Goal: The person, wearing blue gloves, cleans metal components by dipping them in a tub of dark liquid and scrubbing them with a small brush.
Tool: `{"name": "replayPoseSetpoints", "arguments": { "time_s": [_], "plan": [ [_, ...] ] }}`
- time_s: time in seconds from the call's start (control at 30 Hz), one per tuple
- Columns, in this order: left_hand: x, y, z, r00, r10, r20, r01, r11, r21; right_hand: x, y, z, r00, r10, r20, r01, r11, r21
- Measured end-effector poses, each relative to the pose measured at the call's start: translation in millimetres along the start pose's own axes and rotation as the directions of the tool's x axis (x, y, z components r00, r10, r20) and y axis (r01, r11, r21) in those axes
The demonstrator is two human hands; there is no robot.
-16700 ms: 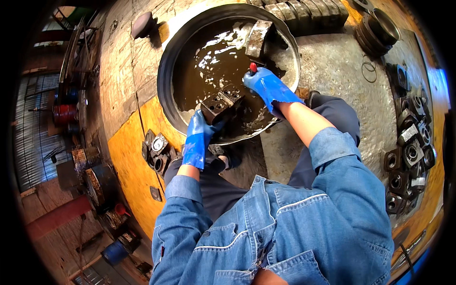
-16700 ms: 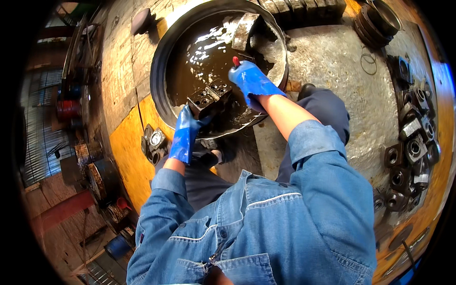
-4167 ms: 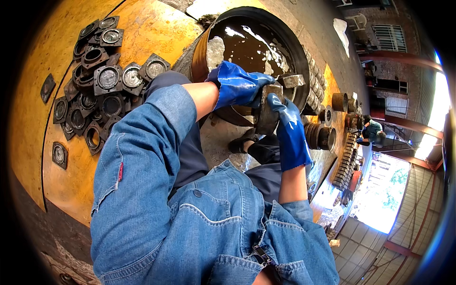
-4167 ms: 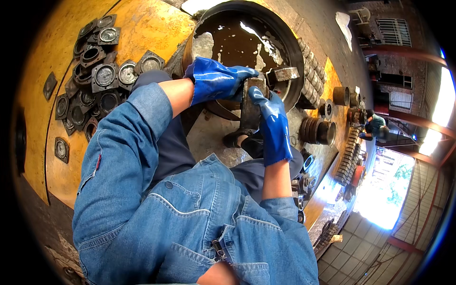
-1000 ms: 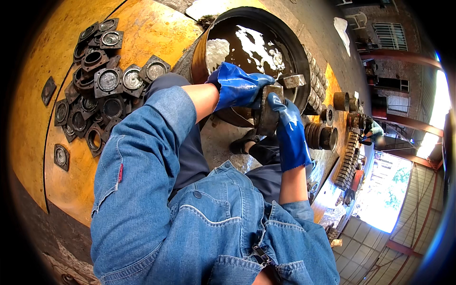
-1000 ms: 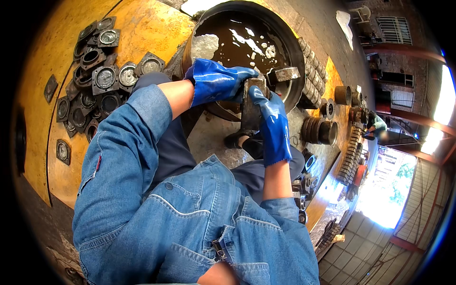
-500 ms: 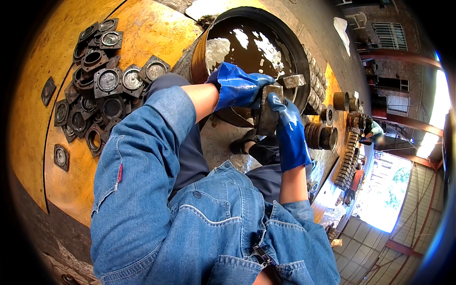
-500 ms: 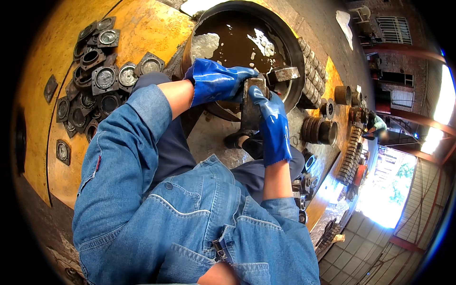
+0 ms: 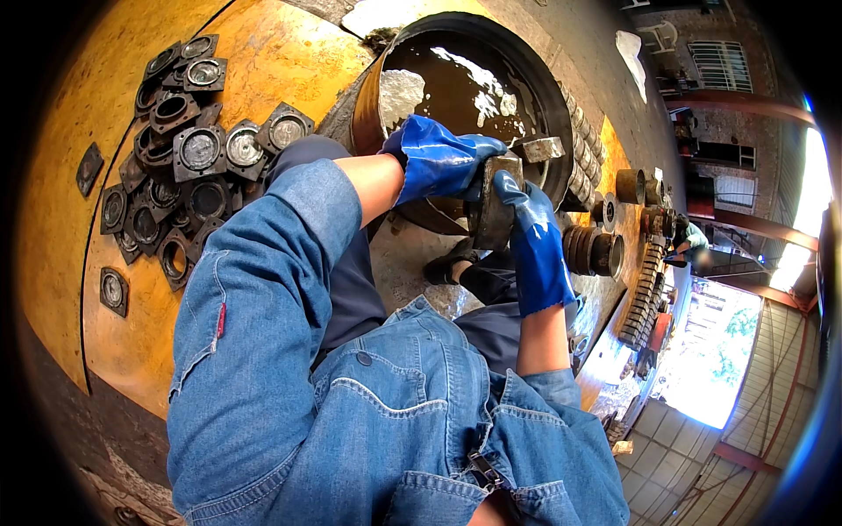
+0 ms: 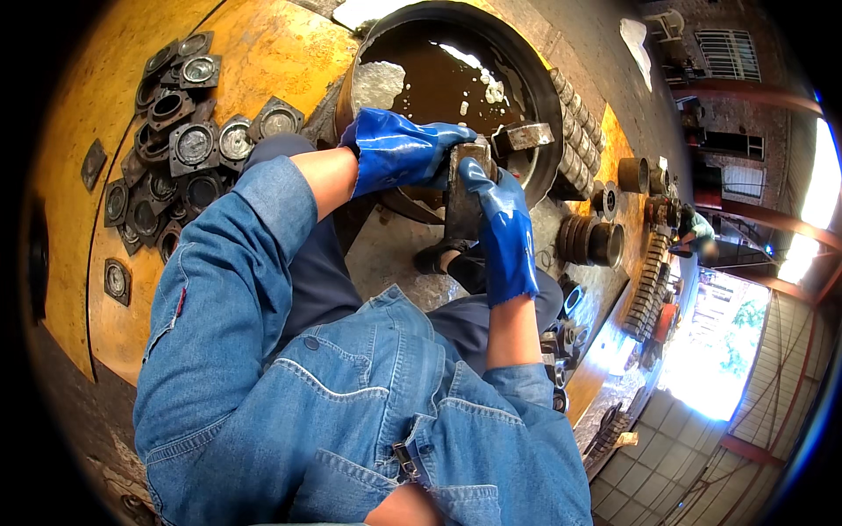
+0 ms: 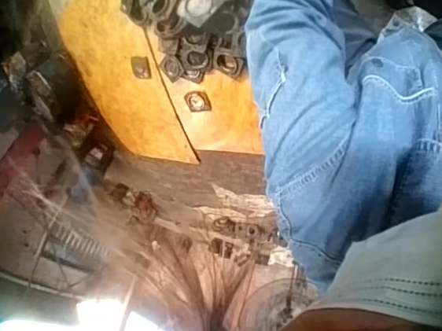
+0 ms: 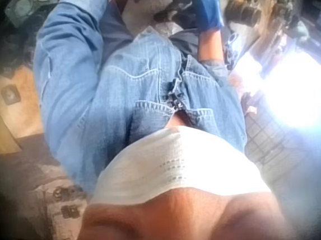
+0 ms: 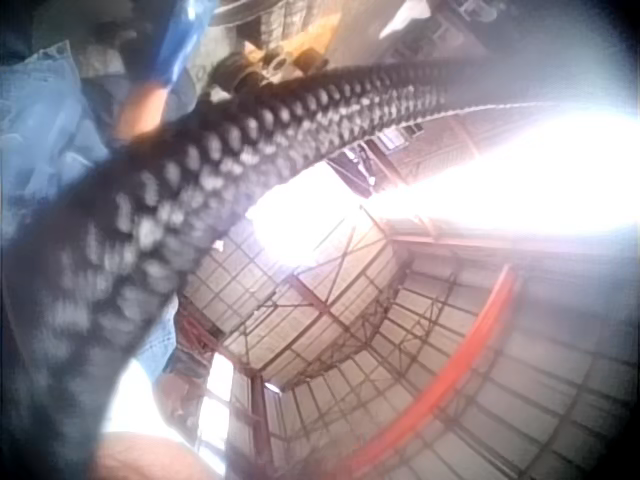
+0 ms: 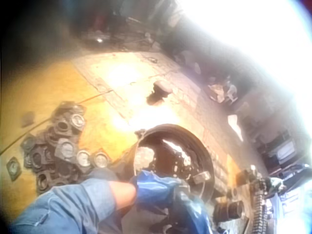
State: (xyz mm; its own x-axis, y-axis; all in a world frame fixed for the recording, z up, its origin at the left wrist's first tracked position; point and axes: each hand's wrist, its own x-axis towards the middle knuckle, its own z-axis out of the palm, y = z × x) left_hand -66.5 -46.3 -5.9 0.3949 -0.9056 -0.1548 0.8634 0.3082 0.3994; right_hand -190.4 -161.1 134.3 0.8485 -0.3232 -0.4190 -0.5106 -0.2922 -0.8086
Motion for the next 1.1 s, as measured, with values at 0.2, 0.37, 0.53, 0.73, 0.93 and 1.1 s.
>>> {"name": "replayPoseSetpoints", "arguments": {
  "time_s": [0.2, 0.37, 0.53, 0.73, 0.93, 1.1],
  "plan": [
    [-4.1, 1.0, -0.9, 1.0, 0.03, 0.006, -0.031, 0.996, 0.083, -15.5, -18.5, 12.2, 0.999, -0.034, -0.012, 0.035, 0.997, 0.073],
    [-2.5, -0.6, 0.9, 1.0, 0.012, 0.02, -0.013, 1.0, 0.012, -26.6, -30.7, 17.1, 0.998, -0.031, -0.052, 0.032, 0.999, 0.029],
    [-0.7, -0.9, 0.7, 0.998, 0.032, 0.049, -0.038, 0.992, 0.121, -23.1, -24.4, 13.2, 0.997, -0.063, -0.05, 0.064, 0.998, 0.012],
    [-6.6, 0.1, 2.0, 0.999, 0.031, -0.008, -0.031, 0.999, 0.031, -16.5, -21.0, 15.8, 1.0, -0.002, -0.024, 0.003, 0.999, 0.034],
    [-32.2, 19.8, 28.1, 1.0, -0.013, 0.018, 0.008, 0.968, 0.251, -17.7, -20.9, 9.6, 0.997, 0.031, -0.072, -0.034, 0.999, -0.041],
    [-22.5, 11.1, 17.3, 1.0, -0.005, 0.012, 0.004, 0.996, 0.084, -7.2, -8.8, 10.3, 1.0, 0.0, 0.003, -0.001, 0.995, 0.101]
  ]
}}
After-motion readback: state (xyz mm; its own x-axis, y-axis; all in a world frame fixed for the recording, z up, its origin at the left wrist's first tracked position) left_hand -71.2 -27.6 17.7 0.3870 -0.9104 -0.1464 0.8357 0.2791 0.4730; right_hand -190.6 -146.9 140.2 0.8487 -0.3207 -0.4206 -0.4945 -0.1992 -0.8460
